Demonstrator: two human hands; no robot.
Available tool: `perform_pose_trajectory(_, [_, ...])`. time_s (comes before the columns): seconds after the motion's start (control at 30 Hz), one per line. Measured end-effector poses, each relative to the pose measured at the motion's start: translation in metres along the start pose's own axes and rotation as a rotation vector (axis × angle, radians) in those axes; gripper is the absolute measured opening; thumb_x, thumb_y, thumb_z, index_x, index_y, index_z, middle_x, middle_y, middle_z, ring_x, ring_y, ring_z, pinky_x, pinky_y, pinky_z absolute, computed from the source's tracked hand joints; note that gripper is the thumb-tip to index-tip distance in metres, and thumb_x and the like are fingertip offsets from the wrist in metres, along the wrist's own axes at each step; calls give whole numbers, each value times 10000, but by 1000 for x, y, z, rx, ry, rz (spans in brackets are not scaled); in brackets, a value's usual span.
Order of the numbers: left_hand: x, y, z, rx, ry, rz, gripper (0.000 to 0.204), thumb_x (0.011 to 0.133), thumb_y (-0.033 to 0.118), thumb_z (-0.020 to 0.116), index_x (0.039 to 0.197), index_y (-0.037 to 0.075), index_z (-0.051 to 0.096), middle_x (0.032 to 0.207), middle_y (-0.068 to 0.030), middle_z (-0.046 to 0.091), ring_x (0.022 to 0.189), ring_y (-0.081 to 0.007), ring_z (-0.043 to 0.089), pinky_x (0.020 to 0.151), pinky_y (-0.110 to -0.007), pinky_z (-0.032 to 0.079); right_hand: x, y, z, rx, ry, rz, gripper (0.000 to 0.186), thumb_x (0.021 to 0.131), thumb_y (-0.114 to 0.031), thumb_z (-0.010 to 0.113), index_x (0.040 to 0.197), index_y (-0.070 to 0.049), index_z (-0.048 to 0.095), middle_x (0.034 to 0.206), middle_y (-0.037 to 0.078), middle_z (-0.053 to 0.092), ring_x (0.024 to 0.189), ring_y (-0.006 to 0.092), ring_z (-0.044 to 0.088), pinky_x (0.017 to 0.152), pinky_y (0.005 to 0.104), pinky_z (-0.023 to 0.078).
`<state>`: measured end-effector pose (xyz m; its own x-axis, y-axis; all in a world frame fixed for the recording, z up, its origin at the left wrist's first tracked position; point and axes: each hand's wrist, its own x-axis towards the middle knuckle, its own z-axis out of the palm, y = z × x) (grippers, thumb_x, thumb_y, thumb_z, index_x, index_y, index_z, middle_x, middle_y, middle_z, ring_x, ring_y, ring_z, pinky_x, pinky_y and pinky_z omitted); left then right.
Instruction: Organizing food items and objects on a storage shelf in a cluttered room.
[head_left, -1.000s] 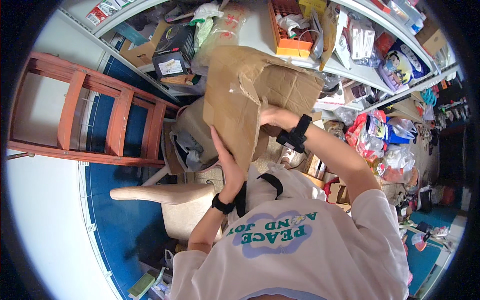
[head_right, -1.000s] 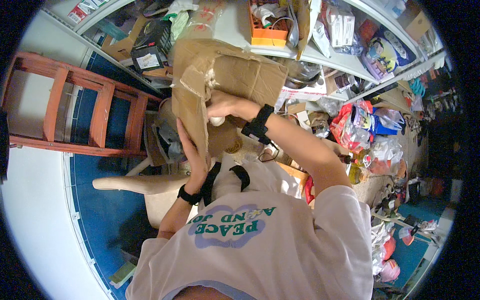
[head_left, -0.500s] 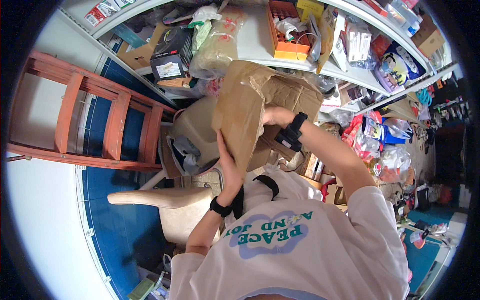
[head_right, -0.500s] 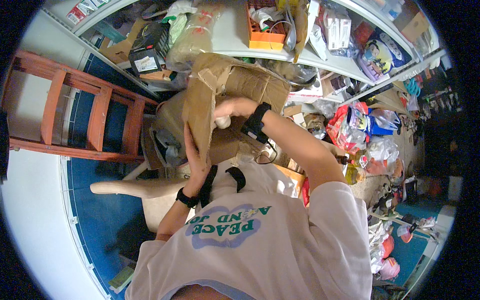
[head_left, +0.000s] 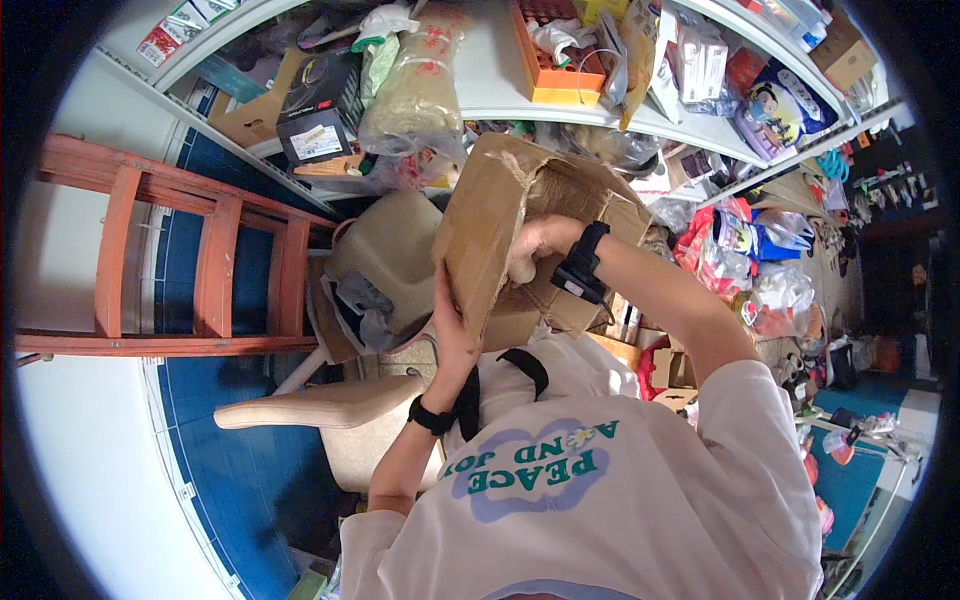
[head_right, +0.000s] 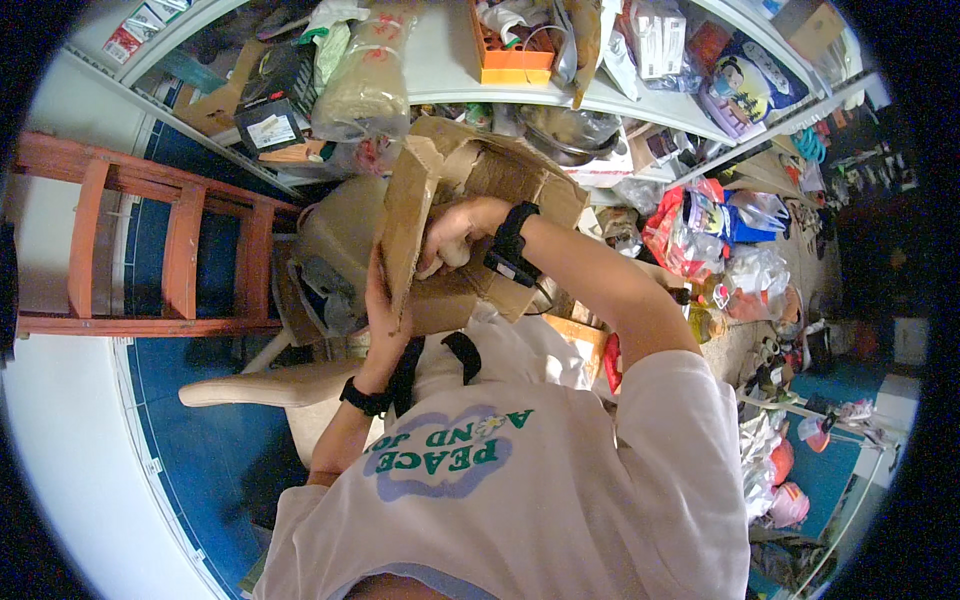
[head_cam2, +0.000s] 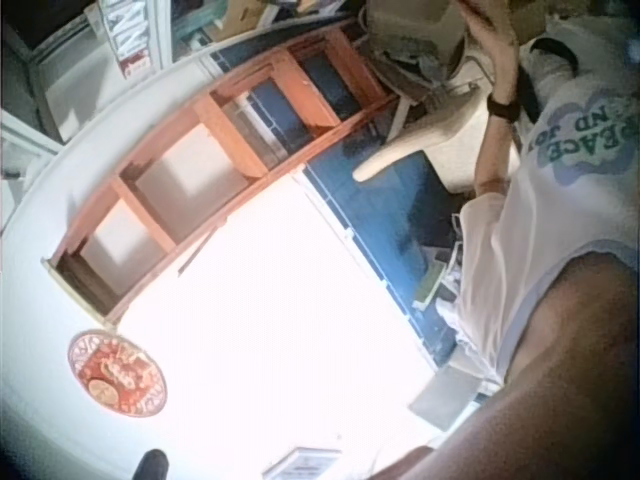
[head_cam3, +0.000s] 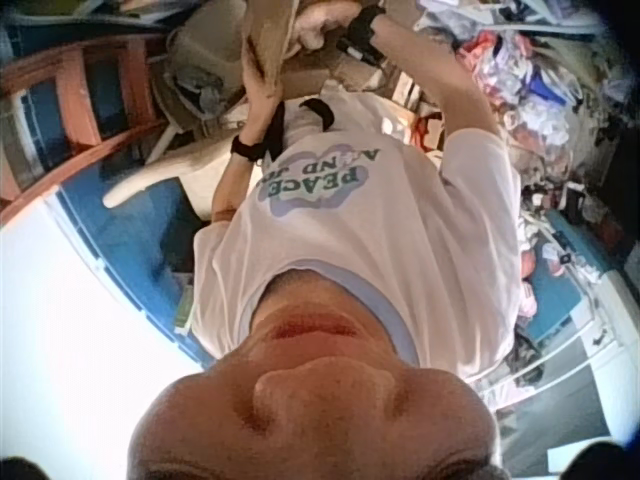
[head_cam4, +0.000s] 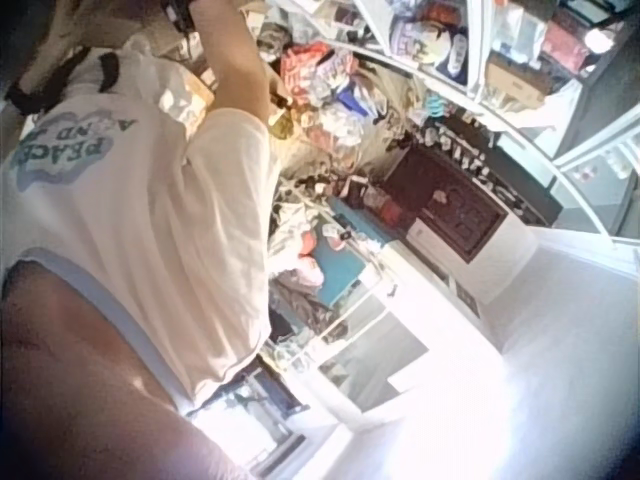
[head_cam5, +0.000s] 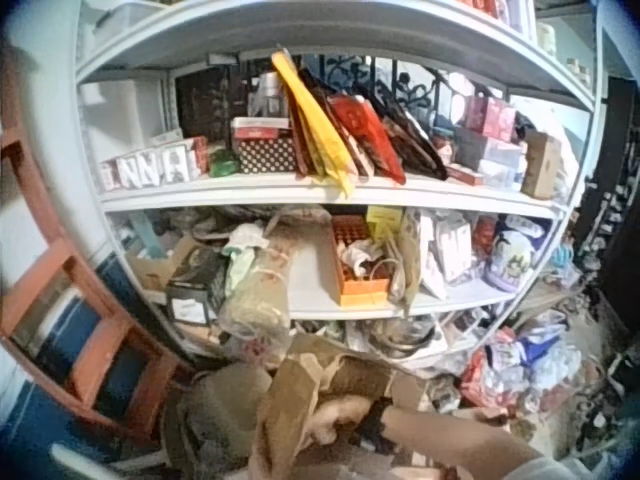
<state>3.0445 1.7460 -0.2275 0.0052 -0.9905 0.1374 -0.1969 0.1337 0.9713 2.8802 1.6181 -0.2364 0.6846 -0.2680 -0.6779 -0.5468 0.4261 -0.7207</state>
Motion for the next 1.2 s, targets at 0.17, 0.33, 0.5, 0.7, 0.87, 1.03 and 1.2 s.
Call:
perform_pose_trajectory(0.17, [10, -16, -8, 32, -6, 126, 581, 872, 117, 474, 1355, -49, 199, 1341, -191, 342, 1230, -263, 349, 1024, -341, 263, -4, 0, 11, 163, 172, -168, 380, 711, -171, 705, 1032, 5, 602, 1002, 97, 629, 864, 195, 611, 709, 291, 487])
perform_pose_trajectory(0.33, [12, -38, -28, -109, 36, -146, 572, 872, 68, 455, 1360, -37, 176, 1353, -181, 307, 1242, -249, 317, 1027, -329, 247, -88, -59, 36, 540, 240, -377, 447, 767, -176, 667, 1134, 9, 494, 928, 90, 599, 742, 140, 604, 622, 243, 507])
perform_pose_trajectory(0.5, [24, 4, -16, -350, 118, -606, 523, 897, 74, 425, 1363, -3, 201, 1288, -135, 372, 1157, -204, 376, 988, -312, 296, -136, -35, 25, 883, 140, -761, 524, 748, -132, 653, 1207, -9, 430, 994, 147, 574, 790, 233, 607, 626, 291, 515])
perform_pose_trajectory(0.7, [39, -8, -10, -130, -97, -305, 548, 893, 89, 411, 1379, -2, 173, 1353, -156, 326, 1236, -227, 326, 1028, -325, 248, -183, 24, 11, 1115, 16, -1115, 633, 611, -249, 708, 1183, -149, 459, 1124, 148, 457, 690, 185, 451, 552, 273, 369])
perform_pose_trajectory(0.87, [64, 15, 31, 31, -193, -178, 560, 890, 86, 407, 1384, -7, 160, 1401, -170, 265, 1281, -251, 278, 1049, -333, 209, -222, 80, 5, 1282, 13, -1444, 565, 616, -319, 777, 1109, -211, 522, 1400, 245, 159, 635, 117, 411, 540, 211, 400])
perform_pose_trajectory(1.03, [90, 11, 80, 155, -314, -230, 562, 880, 114, 447, 1374, -10, 209, 1401, -162, 281, 1284, -246, 279, 1050, -332, 212, -254, 139, 9, 1361, 48, -1727, 594, 614, -238, 796, 1117, -226, 480, 1358, 184, 242, 657, 108, 408, 562, 195, 416])
perform_pose_trajectory(1.2, [103, 16, 139, -73, -374, -689, 464, 857, 254, 519, 1234, 10, 403, 1137, -108, 511, 1018, -217, 531, 853, -342, 445, -280, 199, 18, 1386, 318, -1832, 575, 628, -267, 776, 1126, -203, 496, 1201, 124, 403, 695, 141, 417, 584, 218, 392])
